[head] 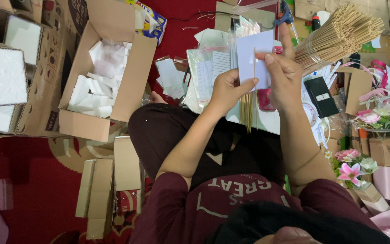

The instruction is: The person sits on the floor and assembles small craft kits by inserting wooden sticks into small plastic bags containing paper cards. They handle the sticks and bags repeatedly, organizing them into a pile.

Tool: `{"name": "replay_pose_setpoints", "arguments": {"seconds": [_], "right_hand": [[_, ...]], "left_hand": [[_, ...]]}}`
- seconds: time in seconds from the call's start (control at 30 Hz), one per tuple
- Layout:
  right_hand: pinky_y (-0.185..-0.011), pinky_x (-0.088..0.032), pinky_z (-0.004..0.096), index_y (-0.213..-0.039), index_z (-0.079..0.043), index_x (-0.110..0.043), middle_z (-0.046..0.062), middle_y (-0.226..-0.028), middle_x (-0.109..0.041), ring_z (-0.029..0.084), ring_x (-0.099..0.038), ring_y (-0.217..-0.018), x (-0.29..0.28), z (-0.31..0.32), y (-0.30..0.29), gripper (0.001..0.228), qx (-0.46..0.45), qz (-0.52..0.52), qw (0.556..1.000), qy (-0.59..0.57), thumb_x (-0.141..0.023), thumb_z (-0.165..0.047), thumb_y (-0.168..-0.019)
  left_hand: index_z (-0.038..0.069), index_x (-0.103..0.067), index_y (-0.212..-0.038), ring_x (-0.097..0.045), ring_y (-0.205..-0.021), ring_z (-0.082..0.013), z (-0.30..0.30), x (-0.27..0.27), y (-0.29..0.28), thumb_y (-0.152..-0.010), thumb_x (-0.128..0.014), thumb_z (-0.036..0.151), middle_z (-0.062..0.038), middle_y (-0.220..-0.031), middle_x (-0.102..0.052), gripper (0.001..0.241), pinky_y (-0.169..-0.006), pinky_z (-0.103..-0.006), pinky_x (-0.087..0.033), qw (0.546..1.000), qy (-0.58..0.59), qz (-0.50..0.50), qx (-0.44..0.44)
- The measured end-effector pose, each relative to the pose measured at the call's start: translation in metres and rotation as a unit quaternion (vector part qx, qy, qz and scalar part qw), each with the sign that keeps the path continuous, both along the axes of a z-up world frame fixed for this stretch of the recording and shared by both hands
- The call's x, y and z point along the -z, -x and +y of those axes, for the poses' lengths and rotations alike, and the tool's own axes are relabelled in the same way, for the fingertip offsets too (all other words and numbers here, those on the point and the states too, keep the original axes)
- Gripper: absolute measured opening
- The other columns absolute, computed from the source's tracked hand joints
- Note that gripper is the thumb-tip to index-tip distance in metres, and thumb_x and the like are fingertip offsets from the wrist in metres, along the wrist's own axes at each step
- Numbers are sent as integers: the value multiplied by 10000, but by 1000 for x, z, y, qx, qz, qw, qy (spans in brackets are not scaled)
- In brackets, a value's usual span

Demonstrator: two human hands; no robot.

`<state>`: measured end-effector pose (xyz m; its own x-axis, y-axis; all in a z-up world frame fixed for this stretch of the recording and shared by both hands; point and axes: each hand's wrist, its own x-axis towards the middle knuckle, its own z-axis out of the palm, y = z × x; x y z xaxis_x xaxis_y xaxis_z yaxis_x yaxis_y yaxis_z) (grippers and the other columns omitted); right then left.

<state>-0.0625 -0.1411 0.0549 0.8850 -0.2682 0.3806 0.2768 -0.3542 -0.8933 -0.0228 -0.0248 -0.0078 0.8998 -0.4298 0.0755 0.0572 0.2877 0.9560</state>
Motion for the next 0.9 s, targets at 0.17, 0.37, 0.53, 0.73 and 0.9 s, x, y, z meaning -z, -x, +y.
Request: {"name": "replay_pose_setpoints", "arguments": {"seconds": [0.17,0.37,0.53,0.73,0.9], "right_hand": [[-1176,-226,392,-1026,-102,-685,159,-1490,-201,219,-230,-1403,-8,6,2,182,26,-16,999,43,-586,-226,-938],[-1108,-224,367,-1022,-110,-720,116,-1345,-346,216,-303,-1255,-16,14,2,148,74,-70,988,115,-720,-95,-875],[-1184,-195,512,-975,-89,-734,117,-1504,-275,317,-258,-1426,6,0,0,71,121,-107,961,226,-766,-94,-912],[-1163,-221,550,-1015,-33,-718,130,-1487,-272,353,-225,-1402,11,-9,-1,228,151,-133,934,296,-781,-212,-888],[-1113,-256,472,-1289,-104,-442,152,-1486,-249,317,-274,-1396,-11,5,6,539,117,-99,966,207,-719,-289,-866]], "left_hand": [[17,-676,-855,-651,-625,-127,-12,27,-7,-743,-731,93,-122,-683,-671,147,-574,-265,-547,996,83,38,5],[10,-676,-870,-638,-661,-113,-11,27,-4,-746,-730,82,-114,-698,-667,154,-586,-258,-551,995,89,39,-4],[138,-627,-694,-341,-553,-40,-5,2,5,-752,-689,223,89,-562,-392,120,-506,-208,-275,999,-17,-32,-40],[123,-619,-685,-342,-543,-41,-7,4,4,-756,-688,223,82,-551,-394,141,-499,-209,-285,998,-23,-31,-42],[139,-578,-638,-351,-530,-36,-7,7,3,-755,-694,221,86,-541,-417,184,-483,-209,-290,998,-33,-44,-38]]}}
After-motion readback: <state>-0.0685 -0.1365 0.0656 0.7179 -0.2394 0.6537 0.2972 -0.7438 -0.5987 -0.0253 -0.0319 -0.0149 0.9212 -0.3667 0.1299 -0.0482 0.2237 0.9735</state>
